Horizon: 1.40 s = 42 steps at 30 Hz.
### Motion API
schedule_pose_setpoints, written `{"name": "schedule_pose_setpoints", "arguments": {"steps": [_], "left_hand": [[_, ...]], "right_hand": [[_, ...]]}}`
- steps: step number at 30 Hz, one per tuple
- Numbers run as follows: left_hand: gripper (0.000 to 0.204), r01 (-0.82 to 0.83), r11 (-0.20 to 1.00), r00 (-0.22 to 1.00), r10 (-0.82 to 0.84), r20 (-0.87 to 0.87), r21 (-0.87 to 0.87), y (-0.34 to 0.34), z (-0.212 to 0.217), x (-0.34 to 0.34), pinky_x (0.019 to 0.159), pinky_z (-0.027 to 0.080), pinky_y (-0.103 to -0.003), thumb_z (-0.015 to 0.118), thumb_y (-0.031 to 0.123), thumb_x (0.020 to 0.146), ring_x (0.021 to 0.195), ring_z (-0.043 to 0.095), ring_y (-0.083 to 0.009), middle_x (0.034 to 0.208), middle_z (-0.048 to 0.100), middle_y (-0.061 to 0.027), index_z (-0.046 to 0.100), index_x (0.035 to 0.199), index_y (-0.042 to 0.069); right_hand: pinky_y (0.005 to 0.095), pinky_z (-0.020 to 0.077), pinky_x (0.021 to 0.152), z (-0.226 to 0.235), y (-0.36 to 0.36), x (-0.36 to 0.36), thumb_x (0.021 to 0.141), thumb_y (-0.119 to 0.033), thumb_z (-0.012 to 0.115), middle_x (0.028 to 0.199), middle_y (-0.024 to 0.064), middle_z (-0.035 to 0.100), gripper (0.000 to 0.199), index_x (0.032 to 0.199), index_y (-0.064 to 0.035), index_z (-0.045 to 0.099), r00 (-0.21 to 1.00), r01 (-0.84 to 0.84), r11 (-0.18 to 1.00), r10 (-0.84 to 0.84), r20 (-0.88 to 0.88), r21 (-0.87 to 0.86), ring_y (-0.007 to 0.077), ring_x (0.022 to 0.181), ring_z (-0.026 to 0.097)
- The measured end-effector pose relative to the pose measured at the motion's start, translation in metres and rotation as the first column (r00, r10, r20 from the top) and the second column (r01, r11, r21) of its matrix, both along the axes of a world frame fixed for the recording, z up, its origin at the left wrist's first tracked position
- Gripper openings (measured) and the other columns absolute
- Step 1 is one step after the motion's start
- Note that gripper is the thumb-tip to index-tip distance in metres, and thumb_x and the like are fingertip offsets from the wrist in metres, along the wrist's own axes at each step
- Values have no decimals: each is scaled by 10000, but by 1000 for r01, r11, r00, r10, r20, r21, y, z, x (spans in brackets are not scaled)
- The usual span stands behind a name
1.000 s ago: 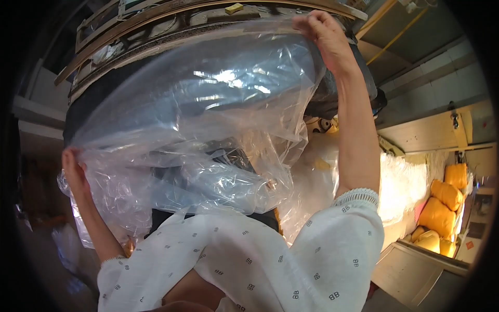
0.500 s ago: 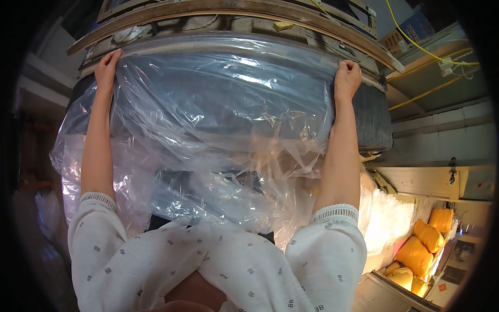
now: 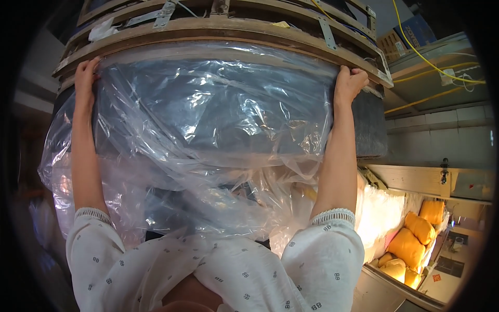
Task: Wrapping a large rectangular foam mattress or block with plastic sheeting.
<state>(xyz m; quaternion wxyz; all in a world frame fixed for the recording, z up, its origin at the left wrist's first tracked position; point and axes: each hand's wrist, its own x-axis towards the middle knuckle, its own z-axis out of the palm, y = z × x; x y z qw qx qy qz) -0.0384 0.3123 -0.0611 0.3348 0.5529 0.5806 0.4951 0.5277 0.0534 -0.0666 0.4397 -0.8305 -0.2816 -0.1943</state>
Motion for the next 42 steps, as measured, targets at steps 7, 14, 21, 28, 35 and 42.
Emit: {"name": "schedule_pose_setpoints", "arguments": {"steps": [7, 14, 21, 28, 35, 42], "left_hand": [[358, 100, 995, 992, -99, 75, -13, -12, -5, -13, 685, 427, -227, 660, 314, 788, 768, 512, -109, 872, 550, -29, 554, 995, 42], [326, 204, 937, 923, -87, -374, 284, -13, -5, 0, 759, 398, -220, 618, 320, 841, 810, 509, -94, 882, 563, -18, 597, 971, 21], [331, 130, 987, 942, -94, -322, 91, -88, 35, -55, 789, 402, -233, 607, 323, 845, 861, 538, -101, 937, 613, -16, 636, 1019, 43], [354, -83, 872, 680, 403, -612, 483, -122, 0, -160, 874, 420, -320, 559, 304, 858, 1044, 545, -222, 1079, 574, -94, 559, 1142, 93], [745, -375, 911, 735, 179, -654, -172, -237, -131, -198, 1048, 225, -472, 426, 549, 841, 1268, 324, -361, 1366, 353, -212, 275, 1378, 55], [478, -35, 861, 897, -197, -396, -508, -295, -222, -183, 916, 335, -412, 479, 395, 820, 1084, 467, -329, 1163, 478, -207, 449, 1151, 50]], "right_hand": [[384, 318, 881, -4, 1, 15, 836, -254, 519, 998, 218, 456, 323, 899, 61, 480, 990, -28, 970, 61, -131, 240, 323, 967, 420], [404, 318, 858, 0, -3, 18, 846, -264, 492, 956, 223, 459, 328, 878, 62, 478, 998, -30, 967, 42, -40, 255, 338, 938, 426], [299, 387, 766, 30, -40, -92, 912, -204, 441, 911, 106, 497, 212, 912, -5, 514, 757, -623, 780, 620, -208, 56, 206, 835, 477], [388, 257, 1030, 17, -82, -101, 908, -165, 382, 1314, 174, 427, 396, 1260, 2, 451, 651, -529, 558, 750, 116, -639, 325, 1222, 377], [396, 242, 1028, 20, -96, -106, 952, -263, 309, 1343, 168, 391, 444, 1313, -20, 398, 619, -578, 510, 782, 64, -637, 314, 1247, 342], [401, 233, 1034, 20, -90, -115, 949, -319, 314, 1354, 159, 380, 477, 1317, -27, 397, 621, -593, 481, 784, 13, -646, 317, 1249, 336]]}}
